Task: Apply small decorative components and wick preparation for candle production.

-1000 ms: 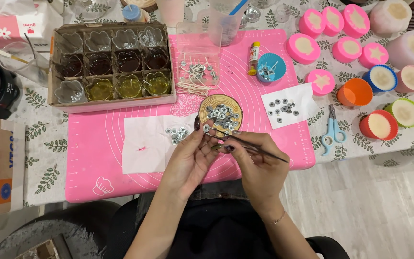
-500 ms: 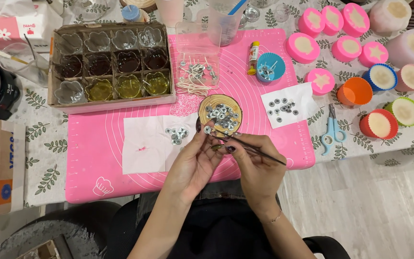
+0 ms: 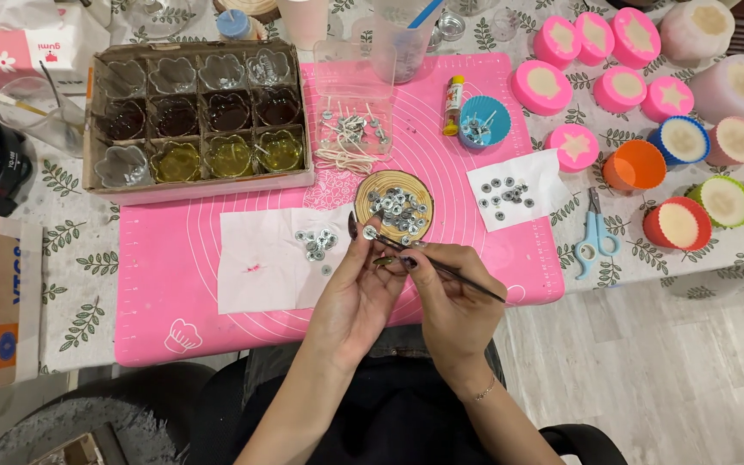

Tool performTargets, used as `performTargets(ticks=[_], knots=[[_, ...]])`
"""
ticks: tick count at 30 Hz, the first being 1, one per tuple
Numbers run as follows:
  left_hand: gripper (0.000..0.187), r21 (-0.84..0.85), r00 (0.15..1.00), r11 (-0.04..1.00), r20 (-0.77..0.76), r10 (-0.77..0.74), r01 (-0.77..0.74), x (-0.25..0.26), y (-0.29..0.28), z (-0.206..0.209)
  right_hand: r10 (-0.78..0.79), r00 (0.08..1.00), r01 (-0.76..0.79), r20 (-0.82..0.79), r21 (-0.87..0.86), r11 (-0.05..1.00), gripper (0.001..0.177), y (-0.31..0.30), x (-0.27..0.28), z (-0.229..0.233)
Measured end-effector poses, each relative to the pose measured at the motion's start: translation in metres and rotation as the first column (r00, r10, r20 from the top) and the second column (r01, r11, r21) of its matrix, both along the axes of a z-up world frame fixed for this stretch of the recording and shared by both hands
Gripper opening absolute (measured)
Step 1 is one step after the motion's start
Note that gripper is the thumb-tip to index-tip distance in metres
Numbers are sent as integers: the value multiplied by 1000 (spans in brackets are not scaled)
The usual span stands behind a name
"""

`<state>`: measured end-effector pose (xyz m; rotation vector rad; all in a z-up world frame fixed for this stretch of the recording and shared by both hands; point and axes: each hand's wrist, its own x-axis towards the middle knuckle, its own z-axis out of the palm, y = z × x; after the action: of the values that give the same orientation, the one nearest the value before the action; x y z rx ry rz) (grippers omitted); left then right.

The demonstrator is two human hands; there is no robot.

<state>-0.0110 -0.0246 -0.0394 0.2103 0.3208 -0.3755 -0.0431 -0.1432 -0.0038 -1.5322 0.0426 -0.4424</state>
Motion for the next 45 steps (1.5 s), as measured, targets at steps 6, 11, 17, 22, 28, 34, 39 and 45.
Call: performTargets(ticks=[6, 11, 17, 22, 28, 34, 39, 45], knots=[[32, -3, 1000, 1000, 16, 18, -18, 0, 2, -6, -35, 999, 35, 11, -3, 999, 11, 2, 0, -4], [31, 35, 996, 999, 84, 17, -20, 0, -2, -3, -64, 997, 60, 43, 97, 994, 10, 9, 6, 3], [31, 107, 998, 994, 51, 22, -28, 4, -2, 6, -96, 995, 97, -15, 128, 987, 12, 1, 13, 7], [30, 63, 987, 995, -136, 80, -72, 3, 15, 10, -108, 993, 112, -38, 119, 987, 12, -14, 21, -1], [30, 328, 986, 936, -61, 153, -124, -10, 56, 14, -25, 988, 25, -151, -5, 1000, 13, -29, 29, -11], [25, 938, 941, -80, 335, -49, -338, -12, 59, 48, 15, 986, -14, -168, 8, 1000, 12, -32, 28, -16], [22, 562, 798, -573, 487, -355, -597, -3, 36, 40, 24, 987, -20, -159, 22, 1000, 12, -31, 30, -15], [25, 928, 947, 284, 289, -141, -241, 19, 1, 47, 57, 990, -57, -128, 6, 998, 12, -34, 26, -12]])
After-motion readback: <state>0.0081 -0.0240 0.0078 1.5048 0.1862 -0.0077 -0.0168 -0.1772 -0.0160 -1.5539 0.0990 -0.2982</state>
